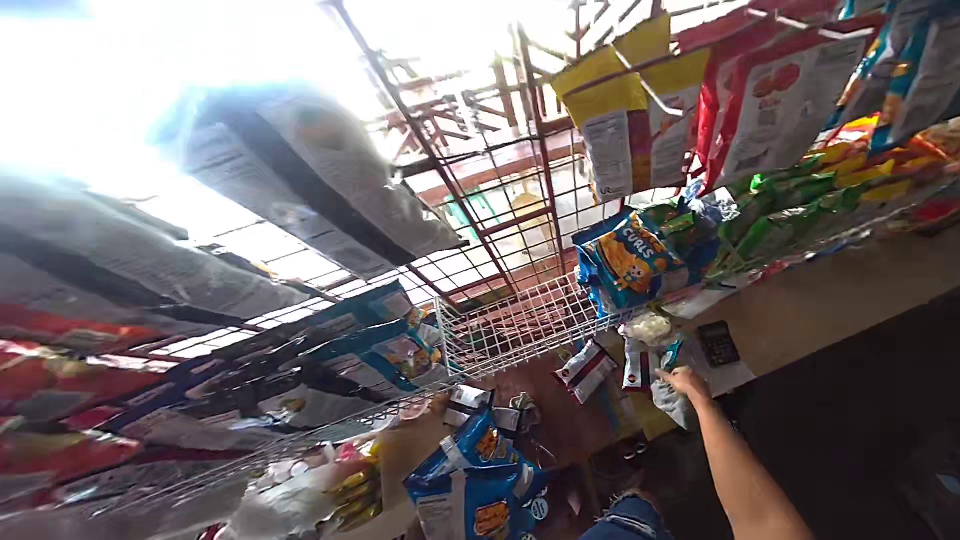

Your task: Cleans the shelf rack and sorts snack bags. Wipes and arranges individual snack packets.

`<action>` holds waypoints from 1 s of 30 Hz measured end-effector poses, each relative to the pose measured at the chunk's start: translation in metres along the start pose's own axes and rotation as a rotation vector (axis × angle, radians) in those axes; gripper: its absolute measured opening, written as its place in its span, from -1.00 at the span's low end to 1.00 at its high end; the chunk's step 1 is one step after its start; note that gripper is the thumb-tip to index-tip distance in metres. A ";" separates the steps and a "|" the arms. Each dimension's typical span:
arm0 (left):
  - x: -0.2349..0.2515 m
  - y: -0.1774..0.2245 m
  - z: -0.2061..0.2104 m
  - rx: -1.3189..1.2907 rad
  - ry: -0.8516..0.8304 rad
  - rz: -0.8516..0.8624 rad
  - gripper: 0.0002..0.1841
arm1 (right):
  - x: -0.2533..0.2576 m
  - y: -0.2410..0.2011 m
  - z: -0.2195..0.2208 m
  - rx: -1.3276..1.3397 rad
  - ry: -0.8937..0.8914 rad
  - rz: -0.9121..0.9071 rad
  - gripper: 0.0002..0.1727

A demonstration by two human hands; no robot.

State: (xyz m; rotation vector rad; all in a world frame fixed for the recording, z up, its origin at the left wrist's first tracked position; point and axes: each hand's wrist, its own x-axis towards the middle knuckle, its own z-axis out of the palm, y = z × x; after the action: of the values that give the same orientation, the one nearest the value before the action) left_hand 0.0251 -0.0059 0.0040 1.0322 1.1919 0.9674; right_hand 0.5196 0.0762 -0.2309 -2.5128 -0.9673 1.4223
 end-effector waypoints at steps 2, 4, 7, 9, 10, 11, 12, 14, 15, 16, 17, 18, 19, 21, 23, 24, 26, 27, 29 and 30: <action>0.002 -0.002 0.001 -0.049 -0.007 0.025 -0.23 | -0.034 -0.018 0.000 0.138 -0.154 -0.191 -0.36; 0.002 -0.003 0.001 -0.086 -0.018 0.040 -0.40 | -0.084 -0.043 0.000 0.333 -0.326 -0.371 -0.49; 0.001 -0.005 0.001 -0.112 0.058 0.018 -0.35 | -0.156 -0.098 -0.012 0.534 -0.401 -0.604 -0.54; 0.000 -0.007 0.000 -0.121 0.114 -0.008 -0.22 | -0.190 -0.142 -0.027 0.566 -0.302 -0.788 -0.56; 0.000 -0.009 -0.002 -0.128 0.135 -0.006 -0.17 | -0.204 -0.165 -0.036 0.561 -0.239 -0.868 -0.56; -0.001 -0.011 -0.004 -0.134 0.144 0.004 -0.14 | -0.216 -0.187 -0.046 0.548 -0.177 -0.934 -0.57; -0.002 -0.015 -0.006 -0.139 0.149 0.019 -0.13 | -0.224 -0.209 -0.054 0.536 -0.124 -0.989 -0.59; -0.003 -0.026 -0.013 -0.204 0.138 0.070 -0.22 | -0.229 -0.248 -0.067 0.521 -0.050 -1.021 -0.66; -0.003 -0.031 -0.017 -0.233 0.130 0.088 -0.27 | -0.226 -0.266 -0.070 0.507 -0.019 -0.990 -0.68; -0.003 -0.035 -0.020 -0.248 0.128 0.097 -0.30 | -0.218 -0.281 -0.070 0.500 0.011 -0.936 -0.68; -0.005 -0.038 -0.022 -0.252 0.135 0.098 -0.31 | -0.207 -0.294 -0.065 0.516 0.042 -0.864 -0.69; -0.006 -0.040 -0.025 -0.258 0.140 0.097 -0.31 | -0.193 -0.306 -0.057 0.581 0.070 -0.772 -0.69; -0.007 -0.042 -0.027 -0.269 0.146 0.096 -0.32 | -0.178 -0.317 -0.045 0.693 0.090 -0.676 -0.67; -0.009 -0.047 -0.032 -0.289 0.154 0.101 -0.37 | -0.151 -0.336 -0.014 0.983 0.092 -0.502 -0.58; -0.011 -0.050 -0.036 -0.311 0.157 0.112 -0.42 | -0.134 -0.359 0.017 1.268 0.048 -0.410 -0.53; -0.012 -0.052 -0.037 -0.322 0.164 0.115 -0.43 | -0.128 -0.373 0.033 1.379 0.034 -0.389 -0.51; -0.014 -0.054 -0.040 -0.308 0.179 0.111 -0.39 | -0.128 -0.404 0.060 1.529 0.065 -0.336 -0.49; -0.016 -0.056 -0.041 -0.304 0.190 0.108 -0.39 | -0.129 -0.418 0.070 1.571 0.101 -0.291 -0.47; -0.021 -0.057 -0.044 -0.307 0.222 0.086 -0.39 | -0.121 -0.436 0.085 1.577 0.182 -0.215 -0.46; -0.024 -0.055 -0.045 -0.302 0.241 0.066 -0.37 | -0.115 -0.438 0.088 1.544 0.218 -0.191 -0.45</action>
State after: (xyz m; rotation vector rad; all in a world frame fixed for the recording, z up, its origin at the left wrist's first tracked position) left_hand -0.0204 -0.0378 -0.0469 0.7329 1.1669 1.3077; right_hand 0.1979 0.3394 -0.0306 -1.2759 0.0756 1.0452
